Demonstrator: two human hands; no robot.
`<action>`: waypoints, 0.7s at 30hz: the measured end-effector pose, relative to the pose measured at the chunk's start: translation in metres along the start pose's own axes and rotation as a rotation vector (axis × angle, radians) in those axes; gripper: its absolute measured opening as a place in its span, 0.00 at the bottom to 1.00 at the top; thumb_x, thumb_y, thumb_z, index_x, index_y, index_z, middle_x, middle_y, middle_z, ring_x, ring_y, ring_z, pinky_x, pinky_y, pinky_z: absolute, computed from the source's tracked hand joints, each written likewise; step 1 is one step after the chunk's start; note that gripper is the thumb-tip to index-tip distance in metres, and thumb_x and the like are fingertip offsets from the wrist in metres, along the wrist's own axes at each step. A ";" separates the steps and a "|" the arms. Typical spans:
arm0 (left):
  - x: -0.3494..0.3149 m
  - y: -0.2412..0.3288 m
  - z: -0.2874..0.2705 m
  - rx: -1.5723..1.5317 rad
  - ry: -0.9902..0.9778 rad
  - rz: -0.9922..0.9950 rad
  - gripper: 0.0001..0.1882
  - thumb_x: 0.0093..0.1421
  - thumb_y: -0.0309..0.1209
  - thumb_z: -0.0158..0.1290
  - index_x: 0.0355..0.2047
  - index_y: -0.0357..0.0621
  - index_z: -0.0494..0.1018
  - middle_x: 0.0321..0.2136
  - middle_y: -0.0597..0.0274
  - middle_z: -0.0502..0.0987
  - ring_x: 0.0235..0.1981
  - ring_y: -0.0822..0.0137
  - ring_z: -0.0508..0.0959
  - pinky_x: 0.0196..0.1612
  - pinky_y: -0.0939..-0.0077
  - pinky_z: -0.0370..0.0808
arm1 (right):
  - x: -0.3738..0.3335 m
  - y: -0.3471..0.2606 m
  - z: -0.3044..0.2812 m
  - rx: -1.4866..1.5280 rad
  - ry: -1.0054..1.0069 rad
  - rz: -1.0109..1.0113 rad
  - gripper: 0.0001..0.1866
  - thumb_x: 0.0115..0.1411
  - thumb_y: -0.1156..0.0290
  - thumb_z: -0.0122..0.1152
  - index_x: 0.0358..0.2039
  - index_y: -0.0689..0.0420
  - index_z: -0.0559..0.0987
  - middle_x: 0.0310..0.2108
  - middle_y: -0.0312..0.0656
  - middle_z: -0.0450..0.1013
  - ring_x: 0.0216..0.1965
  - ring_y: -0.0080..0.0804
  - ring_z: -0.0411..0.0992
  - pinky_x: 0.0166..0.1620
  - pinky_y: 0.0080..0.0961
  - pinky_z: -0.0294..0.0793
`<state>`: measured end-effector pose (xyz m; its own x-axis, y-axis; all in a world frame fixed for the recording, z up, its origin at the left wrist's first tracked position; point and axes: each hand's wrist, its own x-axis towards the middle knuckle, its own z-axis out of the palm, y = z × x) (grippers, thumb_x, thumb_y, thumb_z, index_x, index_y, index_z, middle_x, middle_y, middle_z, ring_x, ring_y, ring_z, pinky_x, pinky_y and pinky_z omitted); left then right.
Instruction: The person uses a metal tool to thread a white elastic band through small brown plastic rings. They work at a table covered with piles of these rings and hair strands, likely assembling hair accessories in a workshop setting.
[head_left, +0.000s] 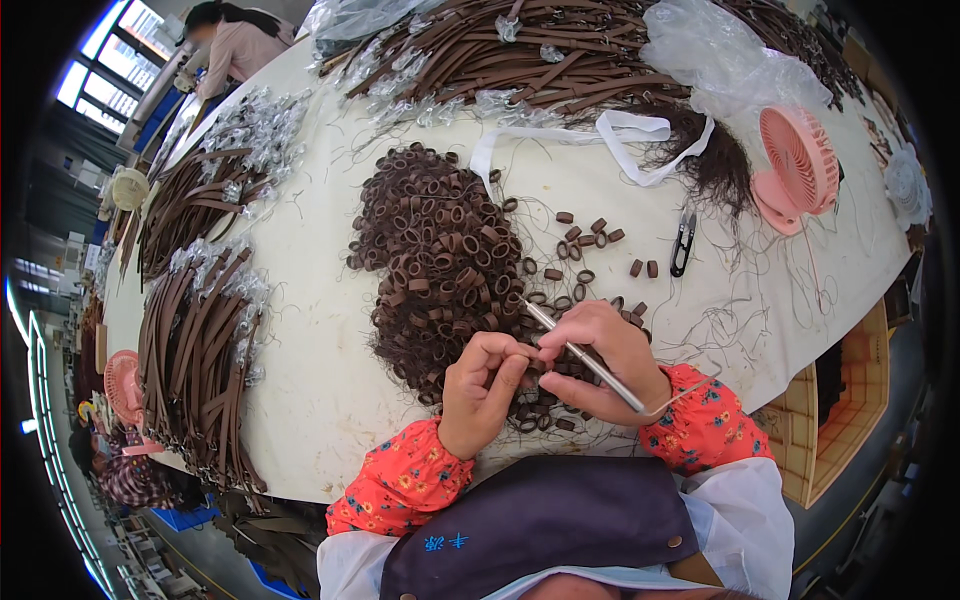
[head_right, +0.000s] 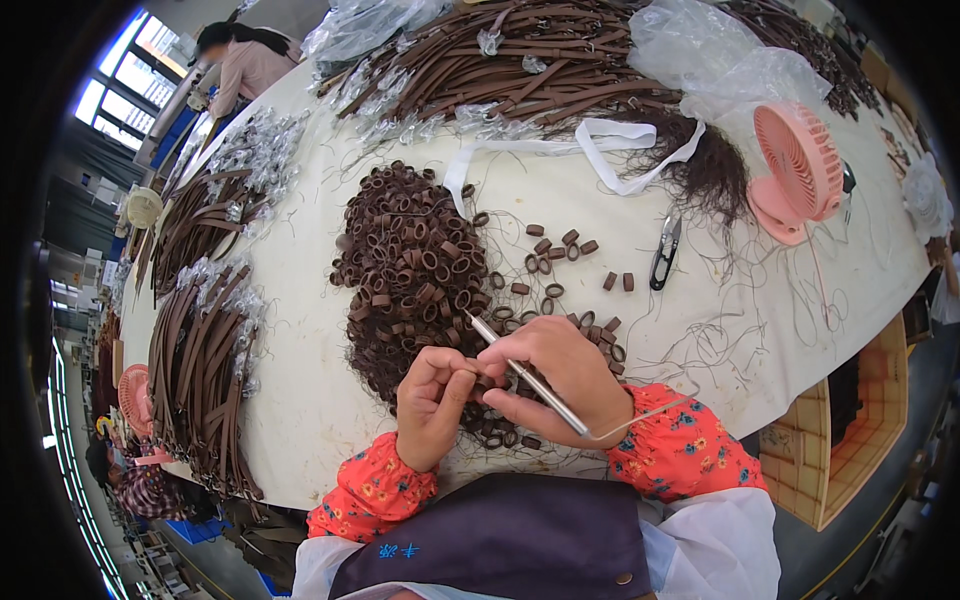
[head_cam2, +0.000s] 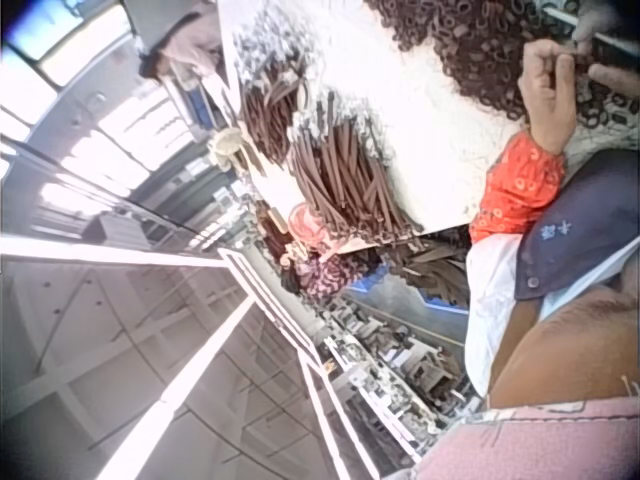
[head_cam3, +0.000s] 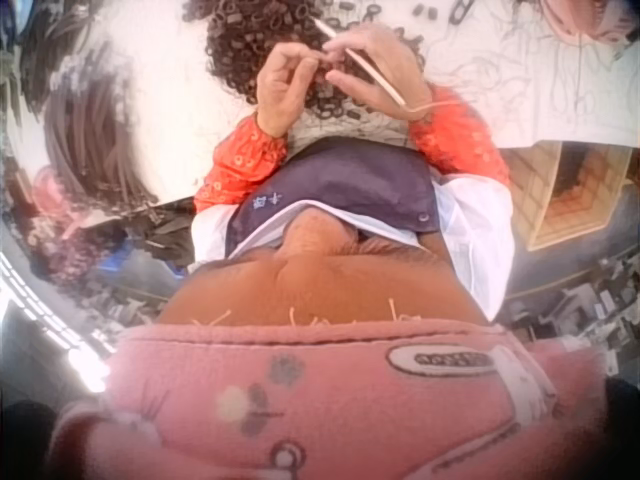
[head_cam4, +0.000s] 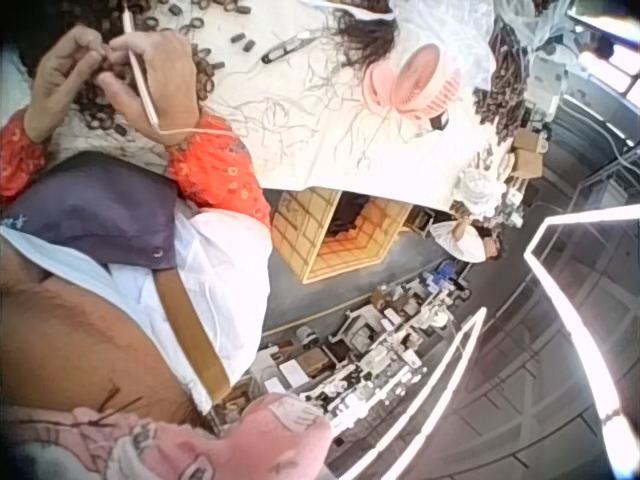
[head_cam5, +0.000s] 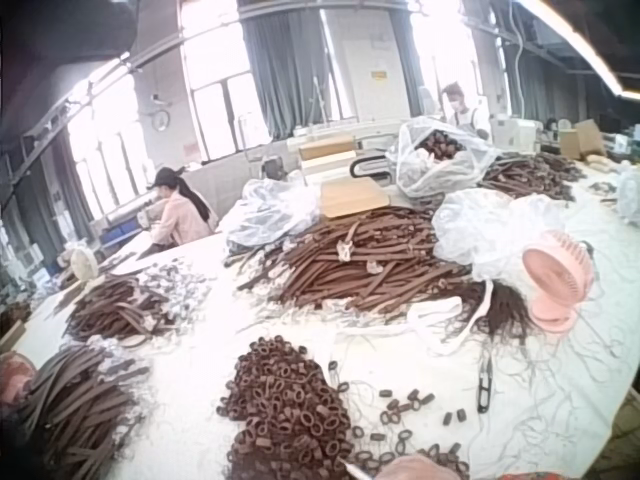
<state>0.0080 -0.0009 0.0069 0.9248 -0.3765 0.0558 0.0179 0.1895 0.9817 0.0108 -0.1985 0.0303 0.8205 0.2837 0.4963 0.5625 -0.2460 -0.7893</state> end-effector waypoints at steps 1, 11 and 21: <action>-0.001 0.000 0.001 -0.005 0.010 -0.009 0.05 0.69 0.25 0.45 0.43 0.36 0.66 0.39 0.56 0.78 0.36 0.75 0.77 0.38 0.82 0.74 | -0.001 0.000 0.003 -0.063 -0.013 -0.024 0.19 0.51 0.76 0.67 0.43 0.54 0.74 0.29 0.36 0.74 0.34 0.35 0.74 0.44 0.34 0.70; 0.002 0.004 -0.007 0.032 -0.069 -0.140 0.09 0.64 0.21 0.52 0.45 0.35 0.72 0.36 0.60 0.80 0.35 0.77 0.77 0.39 0.83 0.74 | 0.003 0.001 0.000 -0.194 0.100 -0.193 0.20 0.46 0.81 0.66 0.41 0.57 0.74 0.32 0.40 0.75 0.33 0.40 0.74 0.43 0.38 0.73; 0.004 0.001 -0.007 -0.156 -0.088 -0.089 0.05 0.66 0.22 0.49 0.42 0.36 0.72 0.40 0.60 0.77 0.36 0.76 0.77 0.40 0.83 0.74 | 0.002 0.002 0.003 -0.151 0.089 -0.204 0.19 0.46 0.80 0.67 0.40 0.56 0.74 0.32 0.40 0.75 0.33 0.40 0.74 0.44 0.40 0.74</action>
<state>0.0149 0.0044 0.0072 0.8801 -0.4748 -0.0075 0.1631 0.2876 0.9438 0.0133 -0.1958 0.0287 0.6904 0.2612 0.6746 0.7207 -0.3296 -0.6099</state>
